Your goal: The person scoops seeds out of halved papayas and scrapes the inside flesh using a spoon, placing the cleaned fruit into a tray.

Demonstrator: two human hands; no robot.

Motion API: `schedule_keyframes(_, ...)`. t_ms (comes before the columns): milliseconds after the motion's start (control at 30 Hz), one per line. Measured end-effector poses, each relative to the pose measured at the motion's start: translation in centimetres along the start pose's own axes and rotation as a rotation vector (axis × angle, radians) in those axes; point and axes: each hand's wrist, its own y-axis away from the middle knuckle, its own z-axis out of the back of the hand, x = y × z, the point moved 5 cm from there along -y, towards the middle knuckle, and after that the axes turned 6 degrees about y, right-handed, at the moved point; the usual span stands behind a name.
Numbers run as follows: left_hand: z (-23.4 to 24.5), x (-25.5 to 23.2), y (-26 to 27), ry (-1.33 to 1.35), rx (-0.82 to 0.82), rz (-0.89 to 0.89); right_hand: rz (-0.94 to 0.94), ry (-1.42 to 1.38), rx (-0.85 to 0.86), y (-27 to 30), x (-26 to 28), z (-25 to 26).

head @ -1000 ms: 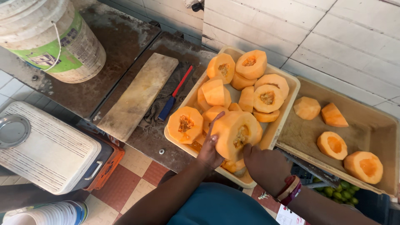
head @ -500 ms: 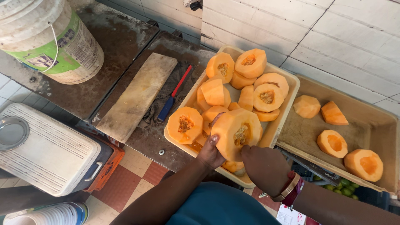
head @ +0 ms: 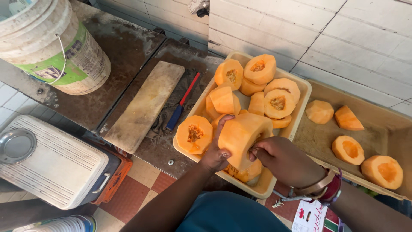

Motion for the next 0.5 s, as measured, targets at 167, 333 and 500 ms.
schedule_keyframes(167,-0.2,-0.7,-0.3,-0.02,0.007,0.024,-0.378,-0.546,0.13,0.9,-2.5,-0.9)
schedule_keyframes(333,-1.3,-1.1,-0.7,-0.013,0.026,0.012,-0.598,-1.088,0.117,2.1,-3.7,-1.5)
schedule_keyframes(500,-3.2,-1.8,-1.1,-0.079,0.096,-0.044,-0.549,-1.367,0.074,2.3,-4.0,-0.5)
